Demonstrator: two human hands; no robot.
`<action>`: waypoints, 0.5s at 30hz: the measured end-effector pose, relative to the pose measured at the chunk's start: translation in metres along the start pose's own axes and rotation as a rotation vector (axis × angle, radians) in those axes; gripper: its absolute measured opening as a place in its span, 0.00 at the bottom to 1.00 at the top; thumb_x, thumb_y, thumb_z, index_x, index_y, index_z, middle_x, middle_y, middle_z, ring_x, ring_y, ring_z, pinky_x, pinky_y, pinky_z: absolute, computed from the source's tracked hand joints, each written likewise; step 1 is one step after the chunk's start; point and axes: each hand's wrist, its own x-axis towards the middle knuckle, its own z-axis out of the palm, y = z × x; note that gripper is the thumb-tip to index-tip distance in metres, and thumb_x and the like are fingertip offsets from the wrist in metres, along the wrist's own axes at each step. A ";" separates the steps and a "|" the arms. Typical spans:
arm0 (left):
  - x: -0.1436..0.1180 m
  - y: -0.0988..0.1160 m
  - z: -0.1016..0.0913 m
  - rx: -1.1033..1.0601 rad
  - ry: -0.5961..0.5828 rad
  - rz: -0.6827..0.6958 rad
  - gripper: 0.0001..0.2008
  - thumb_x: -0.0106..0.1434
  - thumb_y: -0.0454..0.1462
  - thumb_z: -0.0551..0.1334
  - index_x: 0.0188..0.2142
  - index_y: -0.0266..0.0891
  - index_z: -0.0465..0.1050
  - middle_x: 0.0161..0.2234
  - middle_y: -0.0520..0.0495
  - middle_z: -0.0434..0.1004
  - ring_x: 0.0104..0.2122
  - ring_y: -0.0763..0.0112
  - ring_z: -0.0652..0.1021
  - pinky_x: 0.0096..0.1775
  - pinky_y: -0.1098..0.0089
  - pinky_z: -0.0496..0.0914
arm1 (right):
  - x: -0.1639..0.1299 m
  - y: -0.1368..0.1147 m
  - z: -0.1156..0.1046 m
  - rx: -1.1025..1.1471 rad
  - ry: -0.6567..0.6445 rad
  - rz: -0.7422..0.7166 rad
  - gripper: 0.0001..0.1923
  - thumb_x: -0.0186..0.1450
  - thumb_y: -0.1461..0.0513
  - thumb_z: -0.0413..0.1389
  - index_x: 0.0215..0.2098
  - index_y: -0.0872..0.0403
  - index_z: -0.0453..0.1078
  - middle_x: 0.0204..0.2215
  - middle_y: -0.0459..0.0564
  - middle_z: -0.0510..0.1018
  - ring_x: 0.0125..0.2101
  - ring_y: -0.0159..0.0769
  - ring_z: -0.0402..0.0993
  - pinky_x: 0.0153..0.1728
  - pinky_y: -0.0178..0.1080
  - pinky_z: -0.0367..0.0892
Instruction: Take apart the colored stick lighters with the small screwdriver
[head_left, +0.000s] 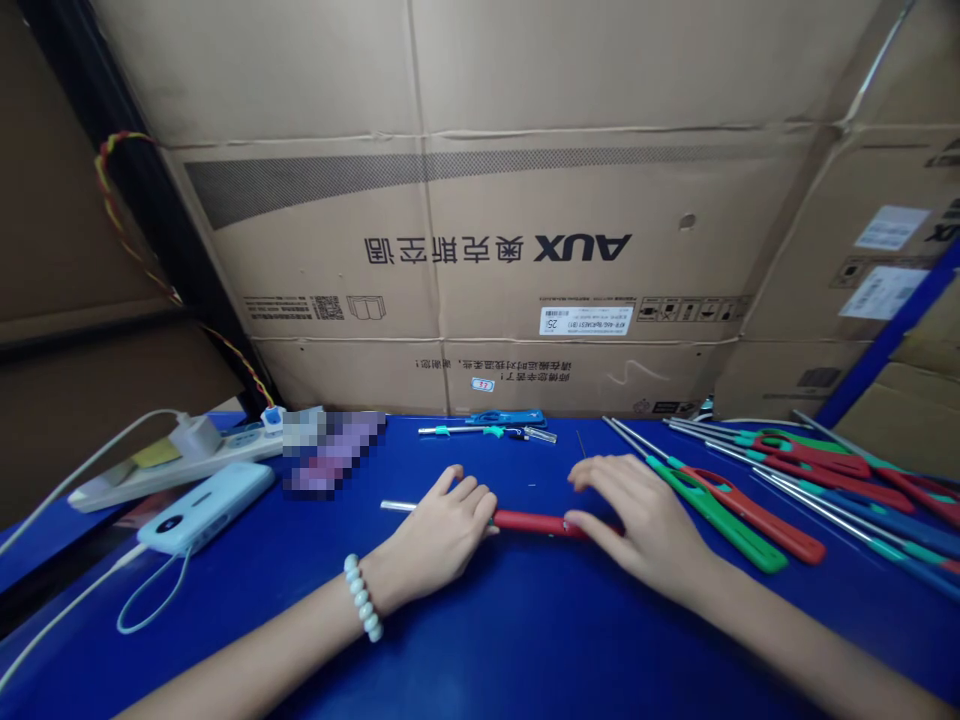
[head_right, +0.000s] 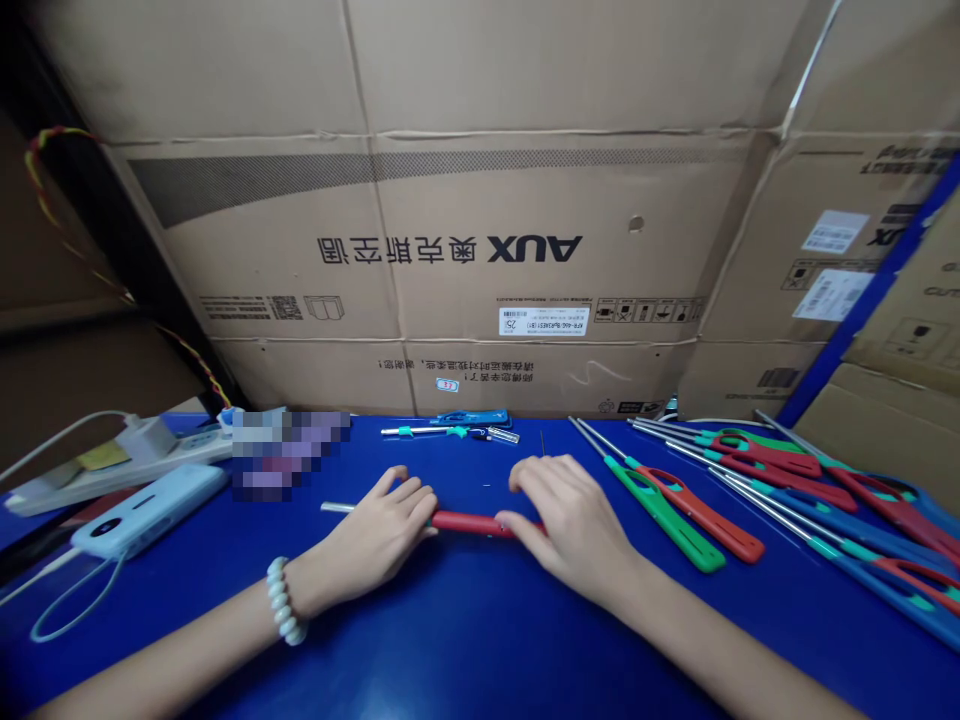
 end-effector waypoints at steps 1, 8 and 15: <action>0.000 -0.001 0.002 -0.007 -0.007 -0.002 0.07 0.70 0.34 0.50 0.36 0.36 0.62 0.33 0.46 0.68 0.33 0.62 0.68 0.47 0.57 0.58 | 0.002 0.004 -0.006 -0.010 0.056 0.014 0.06 0.67 0.60 0.52 0.34 0.54 0.64 0.36 0.53 0.76 0.37 0.39 0.72 0.39 0.40 0.62; 0.000 -0.003 0.011 -0.043 -0.042 0.023 0.07 0.70 0.34 0.50 0.35 0.37 0.62 0.33 0.46 0.69 0.33 0.63 0.68 0.48 0.57 0.57 | 0.013 0.022 -0.048 -0.202 0.394 0.020 0.08 0.64 0.65 0.55 0.27 0.52 0.63 0.36 0.51 0.78 0.37 0.39 0.74 0.43 0.44 0.62; -0.001 -0.005 0.009 -0.089 -0.023 0.004 0.07 0.70 0.37 0.50 0.36 0.38 0.62 0.35 0.46 0.68 0.35 0.63 0.68 0.49 0.57 0.56 | 0.016 0.026 -0.093 -0.411 0.779 0.056 0.09 0.57 0.65 0.61 0.24 0.52 0.65 0.52 0.50 0.73 0.51 0.50 0.69 0.51 0.54 0.62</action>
